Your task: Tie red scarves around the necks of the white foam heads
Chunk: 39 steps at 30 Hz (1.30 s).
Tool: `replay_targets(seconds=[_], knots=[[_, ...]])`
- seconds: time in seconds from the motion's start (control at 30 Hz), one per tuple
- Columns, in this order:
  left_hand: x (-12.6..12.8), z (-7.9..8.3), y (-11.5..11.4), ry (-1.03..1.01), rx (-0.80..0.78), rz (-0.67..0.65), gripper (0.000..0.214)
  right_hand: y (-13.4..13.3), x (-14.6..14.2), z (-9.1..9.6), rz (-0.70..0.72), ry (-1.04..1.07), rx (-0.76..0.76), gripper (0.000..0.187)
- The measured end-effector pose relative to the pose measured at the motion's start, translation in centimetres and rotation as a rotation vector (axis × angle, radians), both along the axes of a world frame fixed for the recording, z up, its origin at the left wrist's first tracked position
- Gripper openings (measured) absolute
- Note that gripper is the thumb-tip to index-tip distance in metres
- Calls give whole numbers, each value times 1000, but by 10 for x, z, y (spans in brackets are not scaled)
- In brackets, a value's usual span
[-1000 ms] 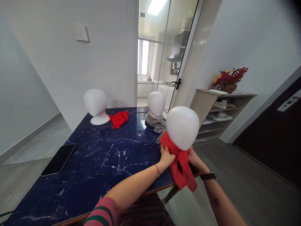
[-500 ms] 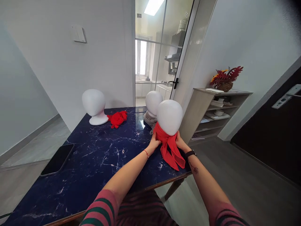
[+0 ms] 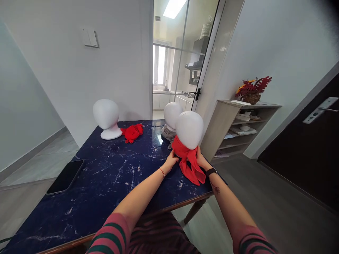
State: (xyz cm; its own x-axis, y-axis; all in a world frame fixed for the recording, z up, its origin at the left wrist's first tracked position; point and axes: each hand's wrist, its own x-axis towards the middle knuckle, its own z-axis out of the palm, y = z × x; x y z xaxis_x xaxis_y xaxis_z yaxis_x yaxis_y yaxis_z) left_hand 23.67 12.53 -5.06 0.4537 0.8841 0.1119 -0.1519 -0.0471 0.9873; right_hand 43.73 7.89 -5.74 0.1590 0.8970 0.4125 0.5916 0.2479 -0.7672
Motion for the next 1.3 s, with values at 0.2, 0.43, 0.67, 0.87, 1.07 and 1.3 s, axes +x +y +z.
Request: replay_targets(seconds=[0.2,0.43,0.67,0.87,1.07,1.3], knots=[[-83,4,2,94,12,70,72,-72,-22,-3,-609,-13,76,69],[-201,25,10,457,475,377,33,-86,-189,37,225,-137,51,24],[-246,18,7,467,427,593,22,19,-301,36,559,-56,-208,17],[-252,8,13,339,274,678,21,52,-325,10,465,38,-165,17],[-250,1,20,251,198,677,21,41,-316,1,536,136,-179,19],[-252,0,22,165,102,721,20,39,-317,3,541,121,-176,20]])
